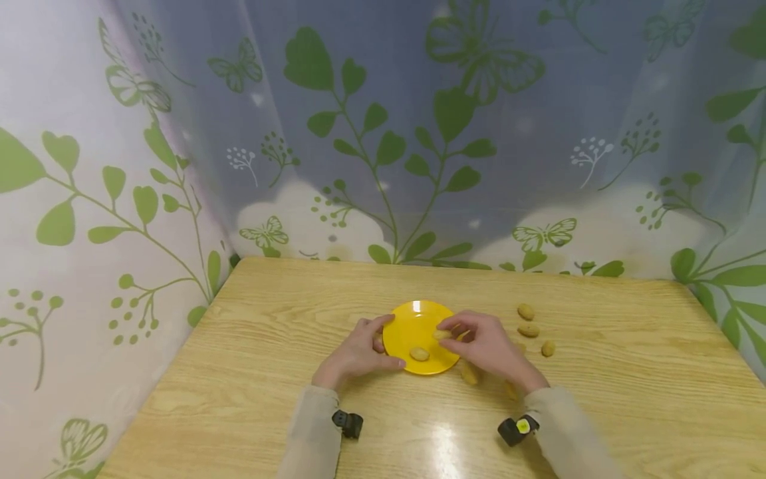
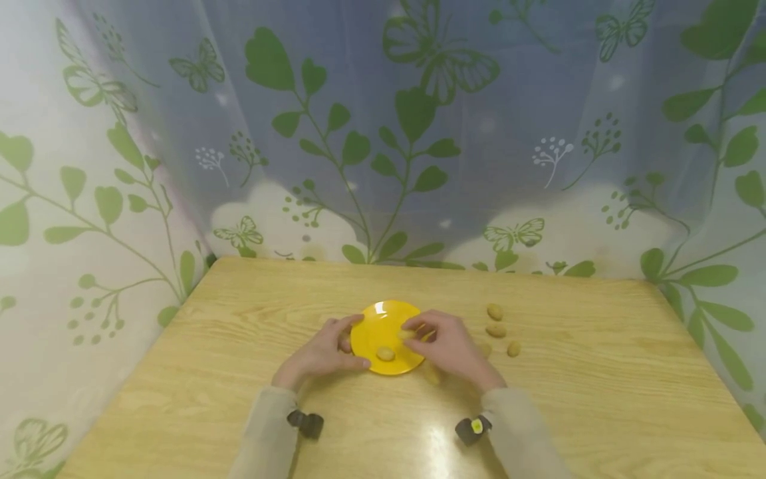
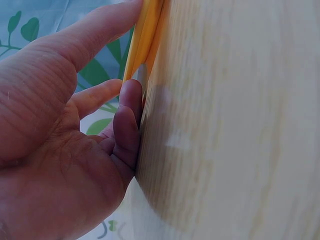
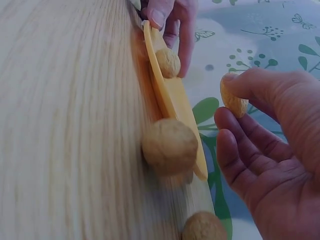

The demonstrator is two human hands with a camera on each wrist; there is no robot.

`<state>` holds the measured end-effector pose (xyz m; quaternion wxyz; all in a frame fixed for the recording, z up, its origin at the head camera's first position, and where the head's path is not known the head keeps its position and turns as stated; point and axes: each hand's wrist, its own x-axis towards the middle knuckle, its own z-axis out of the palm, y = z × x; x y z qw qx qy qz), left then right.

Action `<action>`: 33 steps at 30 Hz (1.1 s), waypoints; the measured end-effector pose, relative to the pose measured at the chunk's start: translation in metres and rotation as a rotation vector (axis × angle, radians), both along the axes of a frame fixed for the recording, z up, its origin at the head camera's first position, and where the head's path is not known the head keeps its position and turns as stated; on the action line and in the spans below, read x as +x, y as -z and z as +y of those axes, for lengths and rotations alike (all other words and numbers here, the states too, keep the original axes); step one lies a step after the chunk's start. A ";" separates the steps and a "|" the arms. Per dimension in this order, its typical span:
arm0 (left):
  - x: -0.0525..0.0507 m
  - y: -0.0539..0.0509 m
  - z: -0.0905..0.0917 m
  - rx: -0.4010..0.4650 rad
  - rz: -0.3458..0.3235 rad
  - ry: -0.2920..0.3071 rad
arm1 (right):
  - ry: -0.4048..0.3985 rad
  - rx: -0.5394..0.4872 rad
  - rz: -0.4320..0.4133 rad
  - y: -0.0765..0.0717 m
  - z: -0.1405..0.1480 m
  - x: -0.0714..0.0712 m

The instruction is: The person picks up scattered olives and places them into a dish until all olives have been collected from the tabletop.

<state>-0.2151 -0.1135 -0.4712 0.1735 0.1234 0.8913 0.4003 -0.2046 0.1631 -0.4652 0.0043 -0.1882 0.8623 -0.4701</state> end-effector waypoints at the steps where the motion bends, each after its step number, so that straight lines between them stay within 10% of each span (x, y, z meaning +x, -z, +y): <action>1: 0.000 0.000 0.000 0.000 -0.001 -0.001 | -0.006 0.006 0.000 0.000 -0.002 -0.001; 33: 0.001 -0.003 0.000 -0.013 0.009 0.006 | -0.072 0.020 -0.132 0.015 -0.041 -0.016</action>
